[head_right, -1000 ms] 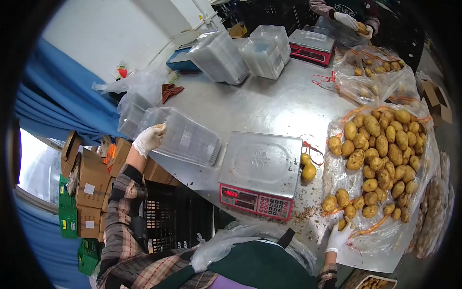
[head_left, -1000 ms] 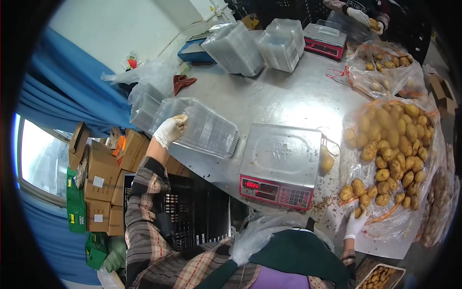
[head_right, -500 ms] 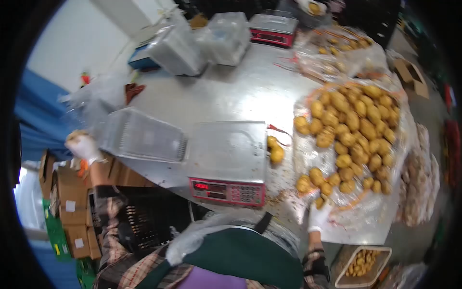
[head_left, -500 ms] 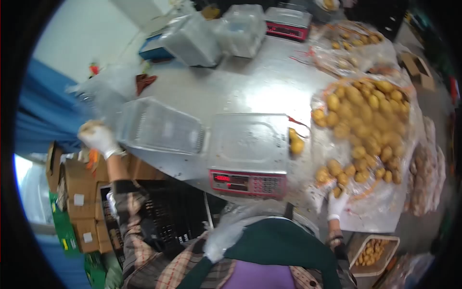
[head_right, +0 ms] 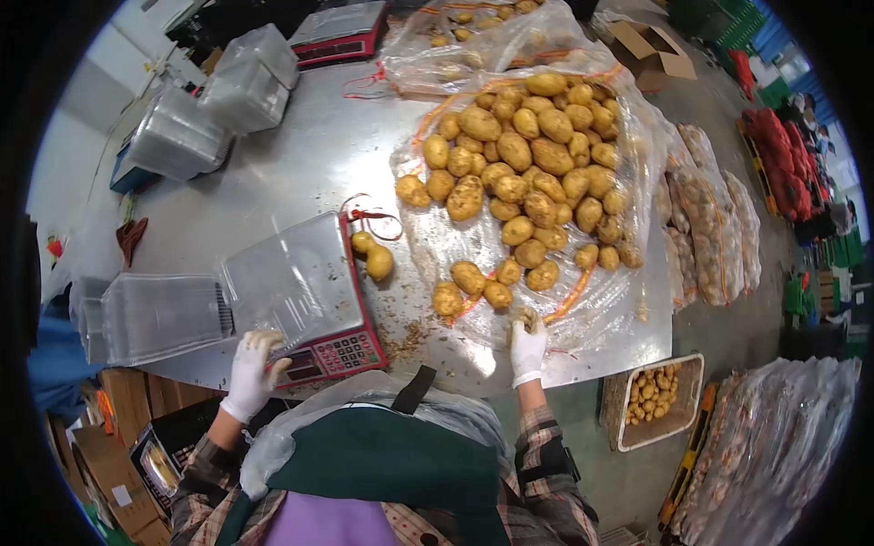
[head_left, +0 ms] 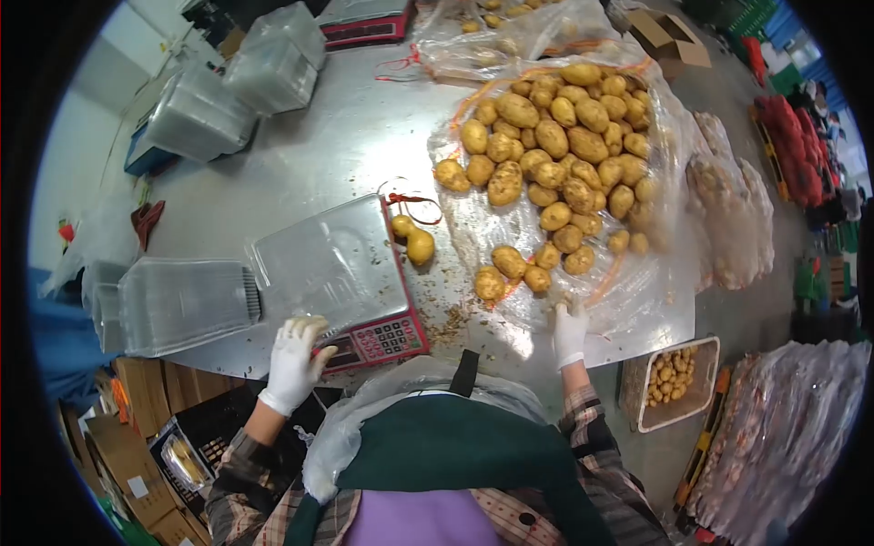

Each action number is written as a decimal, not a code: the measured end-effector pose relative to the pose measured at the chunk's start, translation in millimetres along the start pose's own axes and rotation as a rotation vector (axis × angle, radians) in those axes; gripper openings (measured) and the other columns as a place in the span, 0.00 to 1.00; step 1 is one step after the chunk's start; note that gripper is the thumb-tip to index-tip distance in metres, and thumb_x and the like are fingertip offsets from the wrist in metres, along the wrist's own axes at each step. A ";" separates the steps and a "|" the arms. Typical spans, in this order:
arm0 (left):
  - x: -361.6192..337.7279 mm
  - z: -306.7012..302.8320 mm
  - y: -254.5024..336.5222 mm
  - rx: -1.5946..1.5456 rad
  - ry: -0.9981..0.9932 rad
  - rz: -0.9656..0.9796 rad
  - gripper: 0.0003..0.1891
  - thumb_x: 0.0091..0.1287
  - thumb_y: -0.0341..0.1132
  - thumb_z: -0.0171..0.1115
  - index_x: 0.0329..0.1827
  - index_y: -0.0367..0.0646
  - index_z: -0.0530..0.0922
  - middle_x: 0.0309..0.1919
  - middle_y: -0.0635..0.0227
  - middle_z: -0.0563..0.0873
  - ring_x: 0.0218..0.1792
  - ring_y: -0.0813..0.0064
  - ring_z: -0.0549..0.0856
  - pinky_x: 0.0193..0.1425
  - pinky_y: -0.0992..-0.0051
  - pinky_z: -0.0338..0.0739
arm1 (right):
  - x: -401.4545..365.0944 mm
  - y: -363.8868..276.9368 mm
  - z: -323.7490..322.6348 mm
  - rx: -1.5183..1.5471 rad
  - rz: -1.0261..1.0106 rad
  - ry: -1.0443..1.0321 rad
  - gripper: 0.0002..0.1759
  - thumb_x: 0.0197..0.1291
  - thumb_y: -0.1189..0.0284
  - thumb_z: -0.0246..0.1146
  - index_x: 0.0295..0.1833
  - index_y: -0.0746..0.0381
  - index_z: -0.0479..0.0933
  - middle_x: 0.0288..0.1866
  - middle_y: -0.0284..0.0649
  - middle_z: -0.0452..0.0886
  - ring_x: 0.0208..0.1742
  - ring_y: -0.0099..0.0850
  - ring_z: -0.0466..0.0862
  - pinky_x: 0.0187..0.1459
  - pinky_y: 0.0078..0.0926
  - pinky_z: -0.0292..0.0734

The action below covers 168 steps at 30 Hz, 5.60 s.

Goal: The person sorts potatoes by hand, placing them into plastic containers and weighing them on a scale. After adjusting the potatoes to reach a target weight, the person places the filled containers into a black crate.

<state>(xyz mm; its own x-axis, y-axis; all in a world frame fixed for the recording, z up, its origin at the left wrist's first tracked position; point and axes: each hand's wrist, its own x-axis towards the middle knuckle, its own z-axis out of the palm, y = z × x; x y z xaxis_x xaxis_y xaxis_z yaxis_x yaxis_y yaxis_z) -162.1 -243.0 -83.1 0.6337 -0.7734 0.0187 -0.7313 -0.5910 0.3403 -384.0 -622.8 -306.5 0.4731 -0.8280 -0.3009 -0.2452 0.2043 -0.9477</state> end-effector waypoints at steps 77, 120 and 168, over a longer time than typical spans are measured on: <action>460.4 225.1 171.0 -0.468 0.185 -0.182 0.39 0.44 0.36 0.77 0.59 0.38 0.65 0.56 0.48 0.70 0.59 0.51 0.71 0.66 0.62 0.67 | 259.3 -204.5 71.1 -0.979 -0.035 0.045 0.49 0.43 0.47 0.74 0.58 0.71 0.61 0.47 0.54 0.83 0.50 0.45 0.84 0.59 0.39 0.68; 7.9 71.3 -20.6 -0.131 0.575 -0.563 0.24 0.62 0.26 0.56 0.64 0.39 0.70 0.66 0.48 0.69 0.67 0.54 0.67 0.72 0.62 0.59 | -115.3 -134.1 261.6 -0.381 -0.964 -0.816 0.34 0.60 0.73 0.60 0.72 0.67 0.59 0.68 0.57 0.66 0.69 0.52 0.64 0.71 0.42 0.56; -82.3 68.2 -71.1 -1.827 0.487 -0.800 0.13 0.71 0.36 0.57 0.50 0.34 0.74 0.42 0.50 0.83 0.45 0.60 0.86 0.50 0.63 0.86 | -2.9 -80.0 282.4 -0.159 0.282 -1.149 0.09 0.64 0.80 0.55 0.48 0.71 0.66 0.37 0.57 0.79 0.32 0.50 0.86 0.32 0.45 0.88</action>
<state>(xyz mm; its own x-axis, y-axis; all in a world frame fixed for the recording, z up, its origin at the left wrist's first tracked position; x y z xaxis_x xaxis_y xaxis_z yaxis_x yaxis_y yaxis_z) -179.5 -152.9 -173.0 0.8439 -0.2195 -0.4896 0.5352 0.4090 0.7391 -126.8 -489.2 -259.9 0.8460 0.2043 -0.4925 -0.5261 0.1697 -0.8333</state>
